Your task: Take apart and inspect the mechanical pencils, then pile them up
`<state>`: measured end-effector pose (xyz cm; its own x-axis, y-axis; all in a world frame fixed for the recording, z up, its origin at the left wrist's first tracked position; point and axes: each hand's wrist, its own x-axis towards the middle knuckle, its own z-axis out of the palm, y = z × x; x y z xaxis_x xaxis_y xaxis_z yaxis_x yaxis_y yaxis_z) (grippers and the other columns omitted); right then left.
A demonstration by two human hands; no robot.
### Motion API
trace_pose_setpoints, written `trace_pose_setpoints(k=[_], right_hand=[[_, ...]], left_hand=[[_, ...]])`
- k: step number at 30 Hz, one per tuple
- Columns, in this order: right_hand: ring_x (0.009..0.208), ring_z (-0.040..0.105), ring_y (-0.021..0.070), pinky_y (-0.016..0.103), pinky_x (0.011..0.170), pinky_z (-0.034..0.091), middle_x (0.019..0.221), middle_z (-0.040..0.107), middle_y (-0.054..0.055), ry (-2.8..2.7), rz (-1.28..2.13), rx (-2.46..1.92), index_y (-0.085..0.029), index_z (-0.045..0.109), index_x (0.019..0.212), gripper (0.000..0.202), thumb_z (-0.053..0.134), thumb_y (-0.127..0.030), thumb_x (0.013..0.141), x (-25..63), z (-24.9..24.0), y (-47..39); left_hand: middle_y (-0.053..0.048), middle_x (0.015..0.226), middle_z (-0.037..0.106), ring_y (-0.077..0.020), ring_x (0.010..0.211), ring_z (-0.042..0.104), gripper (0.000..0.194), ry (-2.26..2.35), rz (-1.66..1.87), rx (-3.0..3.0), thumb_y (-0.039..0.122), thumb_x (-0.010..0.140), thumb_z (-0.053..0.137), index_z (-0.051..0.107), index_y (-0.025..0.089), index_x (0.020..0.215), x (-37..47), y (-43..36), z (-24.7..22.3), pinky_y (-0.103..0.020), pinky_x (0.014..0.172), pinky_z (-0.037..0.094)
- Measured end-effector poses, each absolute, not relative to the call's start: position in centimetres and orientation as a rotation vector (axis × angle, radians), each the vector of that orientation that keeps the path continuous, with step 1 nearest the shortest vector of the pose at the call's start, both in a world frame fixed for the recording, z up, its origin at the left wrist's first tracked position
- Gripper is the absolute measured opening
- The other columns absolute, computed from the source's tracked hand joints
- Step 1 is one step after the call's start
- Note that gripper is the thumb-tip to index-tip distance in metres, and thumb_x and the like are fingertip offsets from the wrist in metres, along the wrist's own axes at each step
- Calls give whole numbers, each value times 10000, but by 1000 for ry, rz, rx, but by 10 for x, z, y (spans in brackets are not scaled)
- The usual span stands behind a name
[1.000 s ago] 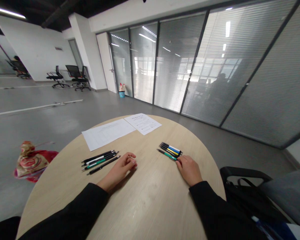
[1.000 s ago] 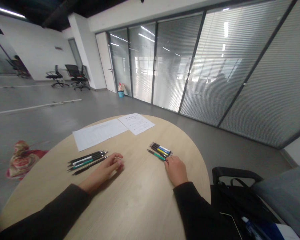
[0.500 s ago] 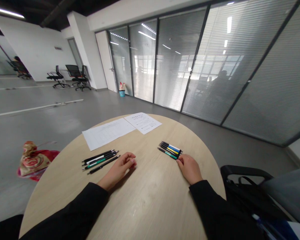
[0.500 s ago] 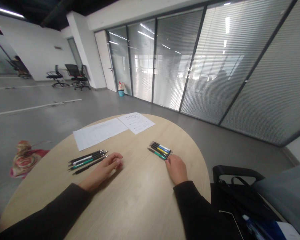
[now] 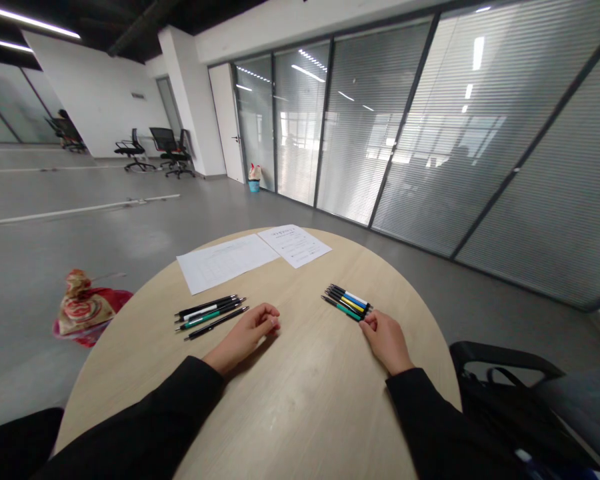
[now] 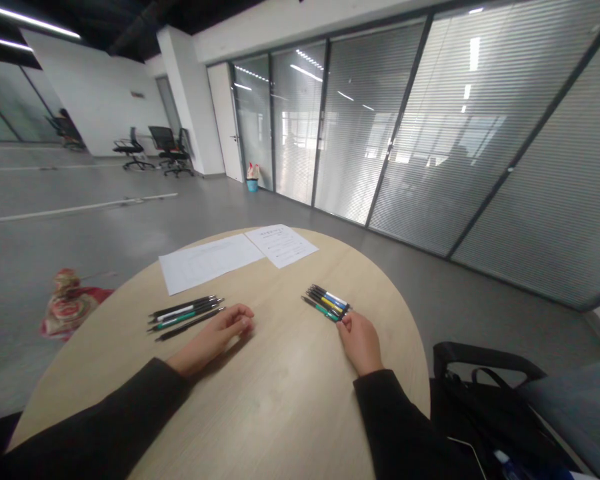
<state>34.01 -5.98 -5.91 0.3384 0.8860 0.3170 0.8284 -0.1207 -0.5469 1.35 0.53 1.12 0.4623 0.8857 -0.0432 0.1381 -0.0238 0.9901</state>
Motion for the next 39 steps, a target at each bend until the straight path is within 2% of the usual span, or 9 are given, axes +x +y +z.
trace_pose_setpoints(k=[15, 24, 31, 34, 39], right_hand=[[597, 572, 175, 264, 586, 357, 622, 610, 0, -1489, 132, -1947, -206, 587, 700, 174, 567, -319, 831, 340, -57, -62], [608, 571, 179, 264, 589, 365, 637, 595, -10, -1479, 127, -1950, -210, 571, 787, 139, 561, -344, 821, 341, -60, -62], [643, 559, 183, 272, 605, 370, 689, 572, -4, -1528, 27, -1933, -200, 561, 892, 127, 519, -314, 855, 331, -54, -66], [696, 569, 191, 286, 649, 394, 752, 604, 26, -1582, -52, -1883, -195, 577, 888, 117, 487, -268, 880, 319, -47, -67], [805, 602, 199, 294, 750, 439, 847, 654, 58, -1884, 61, -1637, -188, 623, 901, 143, 482, -198, 918, 291, -36, -68]], left_hand=[[11, 725, 577, -137, 671, 554, 242, 930, 753, 1527, 416, 843, 635, 565, 186, 869, 13, 7, 8, -285, 672, 433], [6, 725, 582, -143, 668, 552, 239, 917, 746, 1612, 422, 860, 616, 579, 187, 871, 12, 9, 2, -280, 660, 431], [-14, 700, 609, -182, 658, 533, 232, 1024, 723, 2133, 379, 927, 508, 607, 199, 818, 10, 6, 1, -296, 642, 383], [-51, 802, 644, -213, 743, 571, 231, 1061, 657, 2358, 348, 953, 459, 622, 202, 879, 5, 9, 2, -320, 704, 403], [-101, 940, 616, -248, 867, 556, 229, 1241, 590, 2716, 268, 965, 409, 616, 186, 908, -11, 23, 6, -364, 801, 420]])
